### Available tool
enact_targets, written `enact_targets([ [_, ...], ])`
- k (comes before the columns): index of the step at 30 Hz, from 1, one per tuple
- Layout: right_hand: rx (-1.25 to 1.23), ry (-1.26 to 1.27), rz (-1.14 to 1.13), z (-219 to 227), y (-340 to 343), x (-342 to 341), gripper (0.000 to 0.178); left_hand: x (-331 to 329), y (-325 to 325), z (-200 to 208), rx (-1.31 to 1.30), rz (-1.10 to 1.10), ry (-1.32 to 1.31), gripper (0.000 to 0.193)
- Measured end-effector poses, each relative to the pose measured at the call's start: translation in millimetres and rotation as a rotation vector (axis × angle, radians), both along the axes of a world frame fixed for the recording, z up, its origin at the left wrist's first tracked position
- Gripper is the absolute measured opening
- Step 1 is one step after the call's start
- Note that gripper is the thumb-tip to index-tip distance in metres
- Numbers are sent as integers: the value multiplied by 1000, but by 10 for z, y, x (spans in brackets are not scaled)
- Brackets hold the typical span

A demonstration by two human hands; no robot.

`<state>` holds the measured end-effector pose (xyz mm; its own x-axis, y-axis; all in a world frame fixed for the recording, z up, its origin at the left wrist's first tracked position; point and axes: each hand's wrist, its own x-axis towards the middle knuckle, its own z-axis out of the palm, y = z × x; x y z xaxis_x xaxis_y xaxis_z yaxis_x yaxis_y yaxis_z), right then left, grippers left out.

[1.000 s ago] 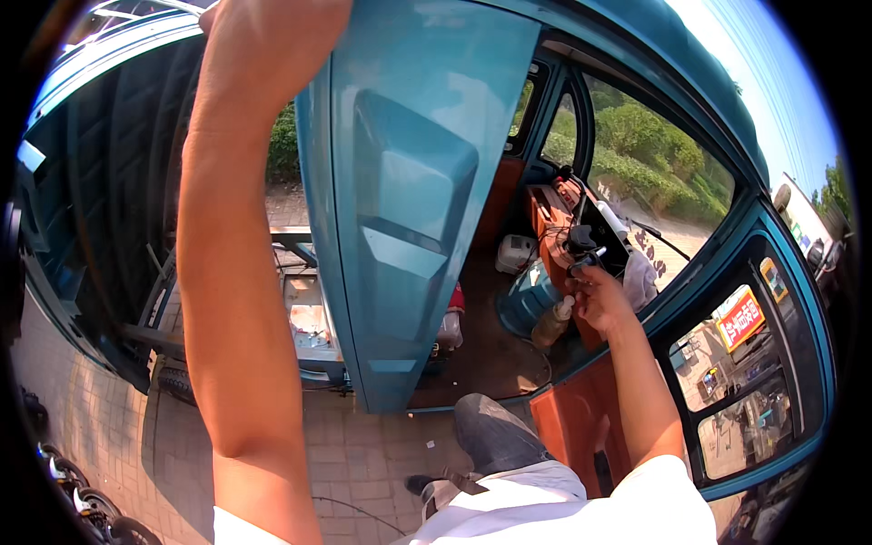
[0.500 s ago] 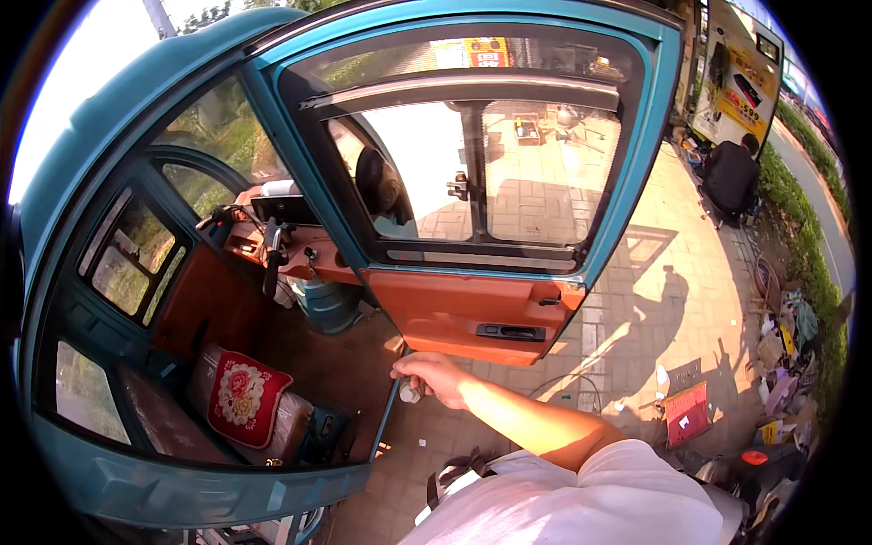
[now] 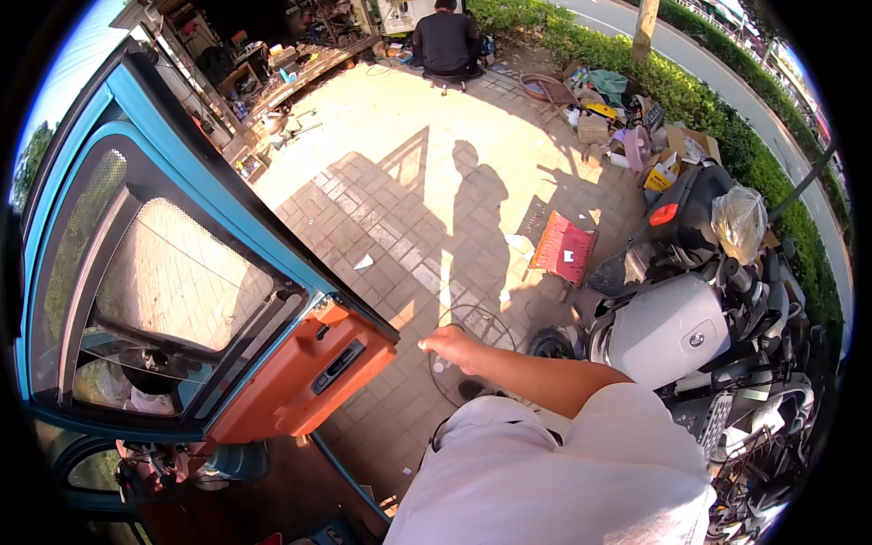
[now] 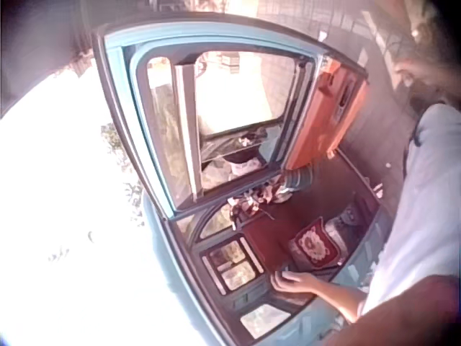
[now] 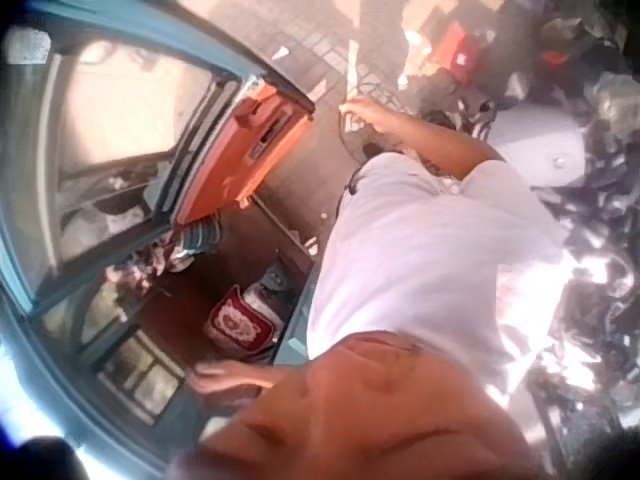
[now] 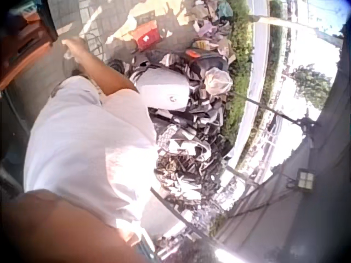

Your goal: The person retrieves a bottle from a three-wheeled vehicle, then kneels to install a tire onto the rear axle. They secure the wheel with nuts using a power tool and finish by placing a hub cap on the wheel.

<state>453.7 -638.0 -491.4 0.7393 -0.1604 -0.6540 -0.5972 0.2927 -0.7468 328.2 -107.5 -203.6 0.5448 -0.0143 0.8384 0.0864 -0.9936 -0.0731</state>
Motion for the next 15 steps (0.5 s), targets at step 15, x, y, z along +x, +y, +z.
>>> enact_targets([
  [15, 175, -281, -730, 464, -1958, 17, 24, 1807, -2865, -2245, -740, -916, 1004, 21],
])
